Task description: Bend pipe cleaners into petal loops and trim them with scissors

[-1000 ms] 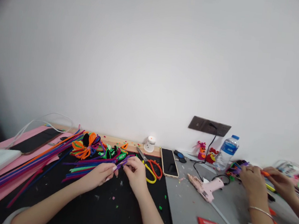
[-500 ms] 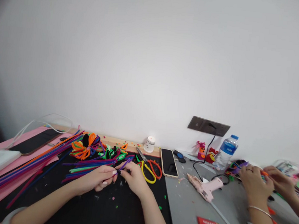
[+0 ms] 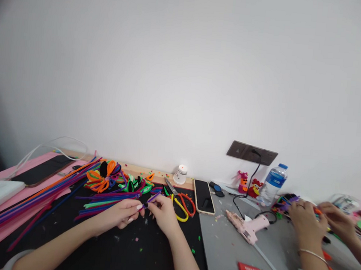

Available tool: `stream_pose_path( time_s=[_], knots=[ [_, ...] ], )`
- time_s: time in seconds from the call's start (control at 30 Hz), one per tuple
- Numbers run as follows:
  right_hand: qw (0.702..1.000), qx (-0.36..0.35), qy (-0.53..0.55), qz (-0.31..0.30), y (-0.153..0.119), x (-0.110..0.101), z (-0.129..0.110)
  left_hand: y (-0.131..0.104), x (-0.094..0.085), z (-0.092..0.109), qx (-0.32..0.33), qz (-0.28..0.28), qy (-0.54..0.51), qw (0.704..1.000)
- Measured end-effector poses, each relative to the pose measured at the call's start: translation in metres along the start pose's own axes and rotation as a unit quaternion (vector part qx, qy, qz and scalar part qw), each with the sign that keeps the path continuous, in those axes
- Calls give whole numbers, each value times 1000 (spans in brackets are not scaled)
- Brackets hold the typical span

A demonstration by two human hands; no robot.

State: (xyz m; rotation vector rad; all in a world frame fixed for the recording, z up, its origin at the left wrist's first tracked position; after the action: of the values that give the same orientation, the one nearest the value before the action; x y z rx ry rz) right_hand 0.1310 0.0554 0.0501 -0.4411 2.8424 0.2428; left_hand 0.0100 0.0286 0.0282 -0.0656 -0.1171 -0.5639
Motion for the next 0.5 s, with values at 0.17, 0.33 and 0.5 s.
stream_pose_path(
  time_s=[0.17,0.33,0.5],
  knots=[
    [1000,-2,16,-7,-2,2,-4,-5,5,3,-7,-24,-36,999],
    [1000,-1,30,-10,-2,3,-5,-6,7,1,-18,-37,-64,997],
    [999,-4,47,1,-2,1,-8,-3,5,-2,-15,-36,-87,995]
  ],
)
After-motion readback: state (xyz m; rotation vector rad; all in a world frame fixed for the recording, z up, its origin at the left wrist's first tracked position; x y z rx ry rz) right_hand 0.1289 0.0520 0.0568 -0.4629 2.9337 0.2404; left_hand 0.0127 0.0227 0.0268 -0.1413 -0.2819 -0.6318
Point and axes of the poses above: each hand's wrist, its own y-axis towards the middle knuckle, its own x-axis out of the palm, z = x × y, the point moved 6 cm from there along y, towards the middle knuckle, and after that the axes turned 5 degrees about x, right-handed, at the moved point
